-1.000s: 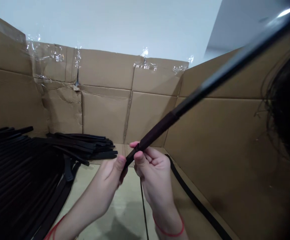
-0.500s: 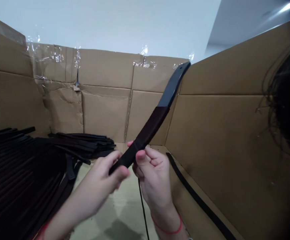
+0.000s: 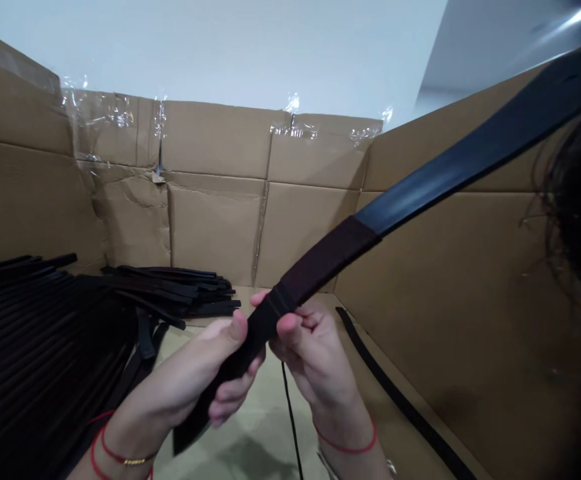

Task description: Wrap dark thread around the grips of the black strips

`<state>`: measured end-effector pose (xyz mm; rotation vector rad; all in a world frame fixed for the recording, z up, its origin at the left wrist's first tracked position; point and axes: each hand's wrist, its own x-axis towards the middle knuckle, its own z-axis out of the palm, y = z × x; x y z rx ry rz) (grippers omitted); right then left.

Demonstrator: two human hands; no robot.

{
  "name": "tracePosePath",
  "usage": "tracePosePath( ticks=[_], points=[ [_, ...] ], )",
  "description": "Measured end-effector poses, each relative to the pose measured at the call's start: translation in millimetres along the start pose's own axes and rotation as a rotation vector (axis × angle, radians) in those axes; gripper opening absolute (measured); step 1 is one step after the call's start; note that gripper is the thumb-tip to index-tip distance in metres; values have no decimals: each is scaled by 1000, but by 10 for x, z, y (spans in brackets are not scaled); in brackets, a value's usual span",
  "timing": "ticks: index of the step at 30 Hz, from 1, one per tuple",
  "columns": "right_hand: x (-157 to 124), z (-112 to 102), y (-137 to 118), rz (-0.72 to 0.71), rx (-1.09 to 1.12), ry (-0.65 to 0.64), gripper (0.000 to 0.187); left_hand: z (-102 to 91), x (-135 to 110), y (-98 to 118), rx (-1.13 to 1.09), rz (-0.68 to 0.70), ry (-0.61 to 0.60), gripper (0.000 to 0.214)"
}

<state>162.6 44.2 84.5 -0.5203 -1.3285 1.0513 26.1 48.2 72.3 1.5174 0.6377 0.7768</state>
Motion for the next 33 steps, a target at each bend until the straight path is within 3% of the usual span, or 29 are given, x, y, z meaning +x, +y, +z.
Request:
tracePosePath(
  ticks=[2,3,4,5,7,8,9,11,12,13,15,16,17,19,21,22,23,25,26,27,29,30,31,33],
  points=[
    [1,3,-12,-83,-18,181,35,22,23,-13,158,148,231,51],
    [2,4,-20,-101,-20,237,34,21,34,-16,260,227,370,47],
    [3,4,-27,-88,-16,230,33,13,43,-18,324,264,426,44],
    [2,1,-33,-58,-9,172,34,-1,47,-19,331,248,368,44],
    [1,-7,-33,-24,-23,69,32,-27,50,-21,189,133,37,50],
    [1,-10,-26,-52,-44,91,31,-31,50,-23,103,79,-107,53],
    [4,-12,-16,-101,-66,155,29,-26,51,-25,59,71,-116,54],
    [18,-20,2,-166,-68,272,28,3,48,-30,114,166,149,47],
    [28,-29,4,-139,-41,251,30,18,43,-30,152,209,267,44],
    [38,-41,-1,-76,-6,172,32,28,35,-29,163,205,290,42],
    [52,-72,-23,50,56,-4,39,24,11,-22,94,119,89,47],
    [56,-85,-35,65,67,-28,40,13,-2,-15,70,95,-12,49],
    [57,-93,-42,45,65,-1,38,2,-14,-8,91,111,-32,48],
    [58,-94,-35,-33,64,105,35,-11,-30,8,255,238,176,42],
    [60,-80,-4,-14,66,88,37,-9,-32,21,362,299,344,35],
    [63,-71,17,14,63,49,38,-7,-28,24,316,271,292,36],
    [66,-63,38,27,46,27,37,-5,-19,25,216,225,162,40],
    [78,-49,73,-38,-26,94,32,-7,7,20,13,160,-73,51],
    [85,-44,84,-91,-60,156,31,-9,24,15,-21,172,-66,53],
    [92,-40,89,-124,-74,199,31,-10,40,9,3,213,39,53],
    [97,-33,80,-71,-37,162,32,-9,64,-4,126,279,317,47],
    [93,-29,68,-11,0,99,32,-8,70,-8,145,263,369,46],
    [83,-23,53,39,28,41,34,-9,71,-9,118,220,340,47],
    [51,-9,22,55,15,31,37,-18,55,4,19,138,143,53]
  ],
)
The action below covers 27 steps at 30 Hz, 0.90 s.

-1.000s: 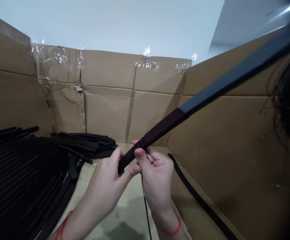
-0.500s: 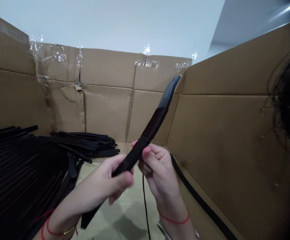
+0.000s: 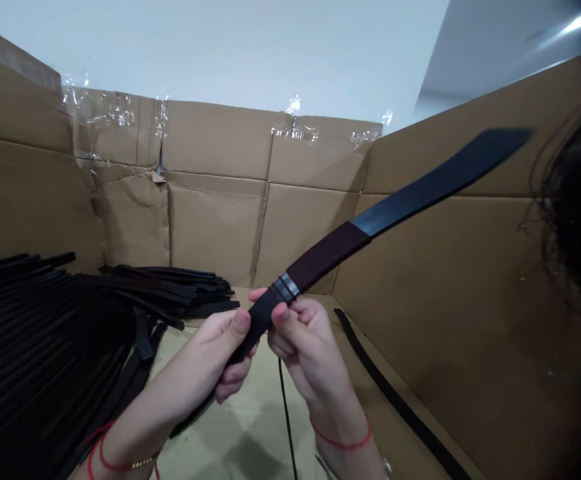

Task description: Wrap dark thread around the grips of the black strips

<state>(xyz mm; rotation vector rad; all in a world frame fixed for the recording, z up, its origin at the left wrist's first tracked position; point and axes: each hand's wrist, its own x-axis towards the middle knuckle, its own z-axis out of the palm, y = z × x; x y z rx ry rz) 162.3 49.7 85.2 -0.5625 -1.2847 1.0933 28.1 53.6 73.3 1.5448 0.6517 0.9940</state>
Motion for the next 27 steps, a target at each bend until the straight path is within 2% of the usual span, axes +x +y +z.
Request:
tracePosePath(
  ticks=[1,3,5,7,8,9,10,12,13,14,16,17,18,19,20,21,22,23,24,25,26,27],
  points=[
    [-19,5,-12,-25,-26,43,38,-12,-12,14,-30,-4,-58,53],
    [-47,5,-31,-42,-45,85,38,-43,-42,46,1,40,-40,48],
    [-57,-4,-44,18,-8,-28,40,-70,-72,59,15,20,-88,45],
    [-56,-7,-54,41,27,-116,40,-68,-82,35,-77,-52,-282,42],
    [-55,-1,-57,6,20,-86,37,-52,-77,12,-113,-60,-349,42],
    [-55,9,-61,-50,0,-10,33,-26,-66,-14,-104,-35,-333,41],
    [-55,21,-65,-107,-25,80,28,6,-52,-39,-42,22,-215,39],
    [-61,37,-79,-160,-61,173,22,75,-28,-73,163,156,148,37],
    [-66,38,-90,-135,-70,141,24,101,-21,-80,225,182,254,38],
    [-73,35,-103,-94,-78,80,27,117,-19,-79,225,155,247,40],
    [-88,25,-123,-51,-131,6,32,118,-24,-66,101,8,6,49],
    [-93,21,-126,-66,-168,37,32,105,-28,-56,53,-40,-88,52],
    [-94,19,-121,-96,-191,97,32,88,-32,-47,51,-39,-89,52],
    [-91,18,-108,-116,-187,146,32,71,-35,-40,95,13,-3,51],
    [-83,17,-90,-103,-155,150,34,55,-38,-34,159,89,106,48],
    [-72,14,-69,-54,-100,97,36,44,-42,-30,201,152,166,47],
    [-59,11,-48,13,-40,14,39,39,-46,-26,198,167,135,47],
    [-47,8,-30,71,13,-59,41,40,-49,-24,150,140,27,48],
    [-36,6,-17,94,43,-89,41,49,-49,-22,83,99,-90,50],
    [-29,7,-10,79,50,-66,40,61,-47,-22,33,69,-154,50],
    [-24,8,-8,32,43,-2,36,76,-40,-23,10,69,-129,48],
    [-22,9,-13,-25,28,69,33,88,-30,-27,8,94,-33,43]
  ],
)
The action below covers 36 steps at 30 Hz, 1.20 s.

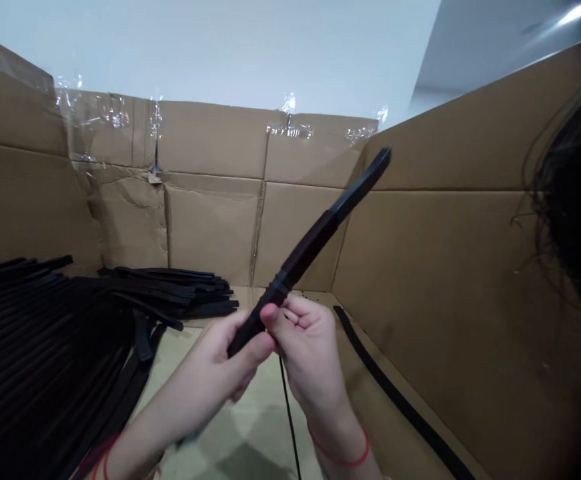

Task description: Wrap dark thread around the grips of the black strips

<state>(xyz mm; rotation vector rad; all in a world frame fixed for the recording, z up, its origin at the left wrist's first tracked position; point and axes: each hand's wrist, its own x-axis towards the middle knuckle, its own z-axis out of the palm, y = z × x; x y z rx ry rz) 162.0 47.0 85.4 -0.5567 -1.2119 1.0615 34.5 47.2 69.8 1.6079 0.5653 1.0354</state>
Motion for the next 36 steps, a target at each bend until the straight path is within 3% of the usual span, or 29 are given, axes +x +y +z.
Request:
tracePosePath(
  ticks=[2,3,6,7,8,11,12,14,16,17,19,20,21,24,26,28,32,36],
  points=[
    [-4,-6,-23,-54,-36,54,30,5,22,-14,-33,41,163,37],
    [-8,-15,-39,-28,-50,16,31,-4,31,-22,-111,2,108,38],
    [-21,-40,-74,49,-79,-127,35,-55,39,-42,-435,-249,-358,54],
    [-21,-38,-72,18,-96,-107,34,-66,39,-45,-457,-282,-397,58],
    [-18,-31,-61,-35,-113,-53,32,-71,37,-45,-413,-262,-327,59],
    [7,10,6,-91,-130,53,34,-61,34,-39,-142,-59,137,49],
    [18,21,30,-48,-111,20,34,-59,33,-35,-126,-36,169,49],
    [34,34,63,48,-65,-85,36,-71,32,-26,-254,-103,-40,58],
    [39,42,71,27,-67,-86,35,-90,32,-17,-365,-155,-252,65],
    [38,46,66,-28,-93,-38,32,-96,33,-14,-347,-143,-242,64],
    [28,53,41,-128,-149,64,29,-96,33,-10,-232,-60,-29,54],
    [20,52,24,-127,-161,64,29,-92,31,-11,-204,-51,58,50],
    [11,48,5,-84,-158,20,30,-90,30,-13,-221,-78,71,48],
    [-18,24,-41,76,-88,-166,37,-107,38,-33,-462,-224,-198,52],
    [-29,20,-46,74,-67,-172,34,-136,57,-55,-560,-252,-339,56],
    [-27,32,-32,57,-48,-152,32,-157,72,-71,-545,-236,-332,59],
    [-7,34,-28,80,91,-153,32,-91,36,-57,-413,-228,-170,60],
    [-34,-69,-145,5,211,-89,28,79,-32,-62,-356,-288,-210,61]
  ],
)
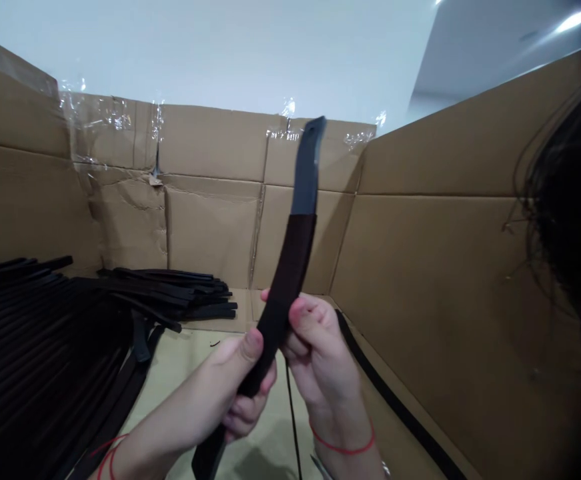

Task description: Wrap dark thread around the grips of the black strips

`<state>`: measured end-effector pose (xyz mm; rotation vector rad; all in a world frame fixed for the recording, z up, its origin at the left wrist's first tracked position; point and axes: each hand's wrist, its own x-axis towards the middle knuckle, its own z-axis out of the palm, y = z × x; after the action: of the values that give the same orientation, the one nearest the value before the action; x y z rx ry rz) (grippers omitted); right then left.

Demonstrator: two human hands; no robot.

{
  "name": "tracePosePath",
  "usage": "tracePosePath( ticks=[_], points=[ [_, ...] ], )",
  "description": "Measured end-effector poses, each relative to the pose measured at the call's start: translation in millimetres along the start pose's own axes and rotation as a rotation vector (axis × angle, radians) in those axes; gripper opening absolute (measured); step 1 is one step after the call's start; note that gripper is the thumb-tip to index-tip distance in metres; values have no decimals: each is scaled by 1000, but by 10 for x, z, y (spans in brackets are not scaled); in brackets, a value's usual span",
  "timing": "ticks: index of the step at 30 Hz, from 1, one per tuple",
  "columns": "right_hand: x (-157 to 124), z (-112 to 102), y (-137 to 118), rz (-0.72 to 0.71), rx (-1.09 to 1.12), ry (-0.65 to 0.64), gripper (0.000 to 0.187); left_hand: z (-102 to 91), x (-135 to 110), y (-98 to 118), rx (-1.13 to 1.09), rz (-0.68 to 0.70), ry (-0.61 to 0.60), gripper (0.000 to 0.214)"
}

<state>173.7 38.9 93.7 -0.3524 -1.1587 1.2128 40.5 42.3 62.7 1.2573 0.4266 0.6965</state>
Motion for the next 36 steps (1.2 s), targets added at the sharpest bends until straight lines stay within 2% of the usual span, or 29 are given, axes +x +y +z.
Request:
tracePosePath(
  ticks=[3,9,13,14,16,17,18,19,21,22,23,24,27,28,29,30,32,33,34,36],
  points=[
    [-39,-46,-96,-38,11,8,27,66,29,-65,20,-42,-37,62],
    [14,-75,-66,3,-25,-1,31,48,18,-17,70,-4,39,58],
    [75,-100,19,29,-18,-106,37,-47,-76,64,26,42,46,50],
    [82,-99,44,48,-14,-157,39,-81,-90,70,-35,31,-11,51],
    [86,-86,93,65,-18,-215,38,-141,-95,69,-154,-18,-233,55],
    [85,-75,113,43,-35,-192,35,-158,-88,68,-158,-35,-323,56],
    [84,-62,129,0,-74,-133,31,-165,-77,71,-109,-31,-345,56],
    [82,-49,140,-55,-135,-50,29,-161,-67,80,-13,4,-271,53],
    [79,-32,143,-163,-265,117,27,-141,-52,109,248,184,133,44],
    [77,-30,137,-184,-301,153,28,-136,-48,126,339,265,317,40],
    [73,-33,128,-171,-307,142,29,-141,-45,138,374,292,404,40],
    [69,-41,118,-135,-286,89,32,-156,-41,144,357,258,386,42],
    [54,-73,102,-16,-217,-120,43,-218,-3,114,178,9,29,55],
    [51,-81,105,-16,-221,-134,45,-222,15,93,145,-12,-32,58],
    [50,-84,111,-43,-237,-96,44,-212,33,71,149,23,-25,60],
    [50,-84,118,-78,-259,-23,42,-188,45,52,182,98,51,59],
    [52,-74,127,-135,-282,126,38,-128,44,34,278,272,278,54],
    [52,-64,127,-125,-282,138,38,-105,33,37,283,287,290,53],
    [52,-53,125,-88,-277,97,39,-94,19,45,258,251,215,54],
    [50,-25,116,-15,-279,-21,40,-106,-2,71,144,87,-61,58]
  ],
)
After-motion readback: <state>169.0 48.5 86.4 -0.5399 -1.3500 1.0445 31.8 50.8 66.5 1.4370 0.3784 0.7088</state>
